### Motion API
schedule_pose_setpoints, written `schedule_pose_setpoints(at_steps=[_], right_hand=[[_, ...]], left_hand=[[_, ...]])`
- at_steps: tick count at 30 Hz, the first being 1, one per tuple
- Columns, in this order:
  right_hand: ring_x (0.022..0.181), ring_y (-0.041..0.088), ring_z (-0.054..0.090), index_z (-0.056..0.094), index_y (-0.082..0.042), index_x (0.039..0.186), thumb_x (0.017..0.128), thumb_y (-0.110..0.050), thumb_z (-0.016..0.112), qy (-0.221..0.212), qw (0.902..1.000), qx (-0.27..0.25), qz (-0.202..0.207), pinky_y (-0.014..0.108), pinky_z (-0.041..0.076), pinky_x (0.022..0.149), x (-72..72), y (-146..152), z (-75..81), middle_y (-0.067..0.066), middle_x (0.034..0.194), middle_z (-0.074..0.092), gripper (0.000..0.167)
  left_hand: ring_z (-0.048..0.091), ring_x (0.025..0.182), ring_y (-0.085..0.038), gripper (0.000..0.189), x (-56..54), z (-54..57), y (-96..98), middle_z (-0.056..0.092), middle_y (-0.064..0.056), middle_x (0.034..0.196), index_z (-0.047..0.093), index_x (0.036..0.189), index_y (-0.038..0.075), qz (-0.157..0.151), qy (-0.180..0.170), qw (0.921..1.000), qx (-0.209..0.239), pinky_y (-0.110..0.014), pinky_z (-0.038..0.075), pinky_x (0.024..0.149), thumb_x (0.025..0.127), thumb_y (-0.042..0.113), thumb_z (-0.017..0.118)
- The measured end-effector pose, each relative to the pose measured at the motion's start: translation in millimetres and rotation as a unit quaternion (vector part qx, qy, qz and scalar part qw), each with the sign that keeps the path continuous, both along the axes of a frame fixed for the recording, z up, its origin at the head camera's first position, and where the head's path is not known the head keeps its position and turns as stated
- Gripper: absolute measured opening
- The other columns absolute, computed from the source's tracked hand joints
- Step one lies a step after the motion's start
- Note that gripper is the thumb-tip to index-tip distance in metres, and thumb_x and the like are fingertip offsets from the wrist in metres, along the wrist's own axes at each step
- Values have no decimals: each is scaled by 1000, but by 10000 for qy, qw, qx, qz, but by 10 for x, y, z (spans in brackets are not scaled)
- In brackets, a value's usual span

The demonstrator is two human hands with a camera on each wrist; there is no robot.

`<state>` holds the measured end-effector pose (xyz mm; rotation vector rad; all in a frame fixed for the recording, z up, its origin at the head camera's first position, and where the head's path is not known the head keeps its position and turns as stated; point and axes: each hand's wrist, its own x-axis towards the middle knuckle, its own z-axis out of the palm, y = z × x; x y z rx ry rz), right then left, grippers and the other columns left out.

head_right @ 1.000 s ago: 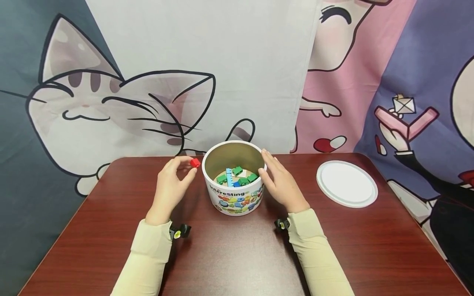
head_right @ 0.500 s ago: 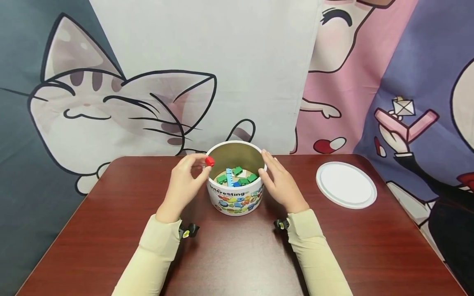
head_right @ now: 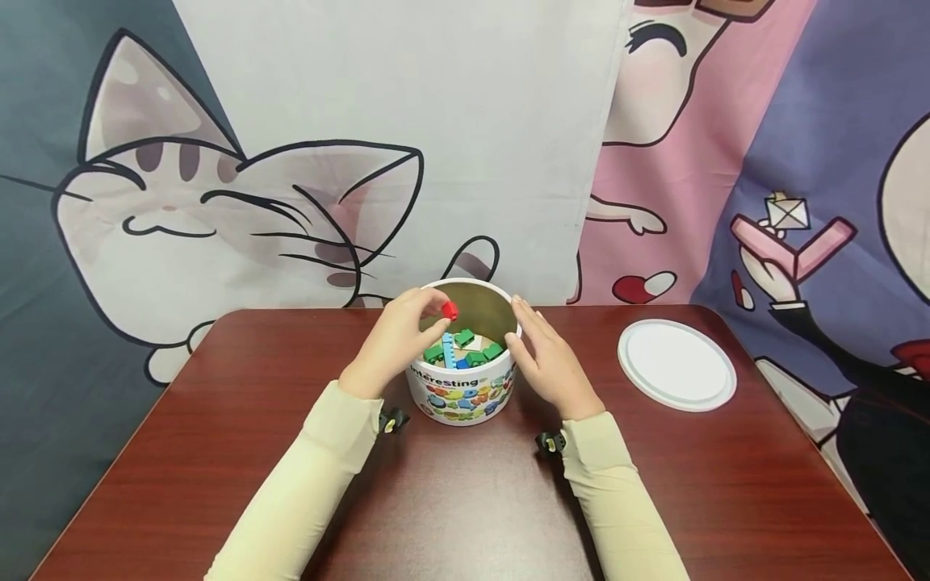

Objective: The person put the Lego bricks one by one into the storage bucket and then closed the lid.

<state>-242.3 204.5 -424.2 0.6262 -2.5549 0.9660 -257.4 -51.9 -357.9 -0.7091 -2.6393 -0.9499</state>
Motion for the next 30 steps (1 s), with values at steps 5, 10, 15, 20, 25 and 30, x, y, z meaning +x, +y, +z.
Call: schedule_pose_setpoints(at_steps=[5,10,15,20,25,30], right_hand=[[148,31,34,34,-14,159,105,-27,54,-61,10000,23,-15,53,29,118,10,-1,1,7,163,34,60],[149,31,33,33,-15,160,104,-25,55,-101,9999,26,-24,53,29,118,8,-5,0,6,163,34,60],[149,30,33,34,-15,159,104,-24,55,-87,10000,-8,-23,53,28,119,-2,-6,-8,5,163,34,59],[149,31,32,34,-13,159,104,-23,55,-81,10000,2,-10,54,28,119,1,-3,-4,7,163,34,60],[149,33,32,34,-14,159,104,-25,54,-113,9999,9,-27,54,27,119,7,0,6,7,163,34,60],[149,33,32,33,-13,160,105,-28,52,-116,9999,65,-26,53,27,119,9,5,5,7,163,33,60]], left_hand=[[63,104,-21,19,-130,21,109,67,-8,108,67,113,6,-257,-357,9956,-831,-35,53,94,96,13,70],[62,100,-20,21,-195,25,174,67,-6,105,68,117,8,-372,-648,9880,-1351,-36,52,92,97,12,69],[64,100,-20,32,-208,23,187,68,-7,107,63,130,9,-267,-805,9878,-1304,-37,53,91,98,13,67],[63,97,-18,26,-179,37,150,69,-5,104,66,124,7,-188,-629,9912,-1152,-35,53,89,99,15,65],[63,89,-15,20,-104,55,100,70,-2,99,69,116,8,-137,-224,9954,-923,-32,53,83,99,17,65],[62,83,-11,17,28,74,77,70,3,95,71,112,13,62,124,9976,-678,-31,53,72,99,20,64]])
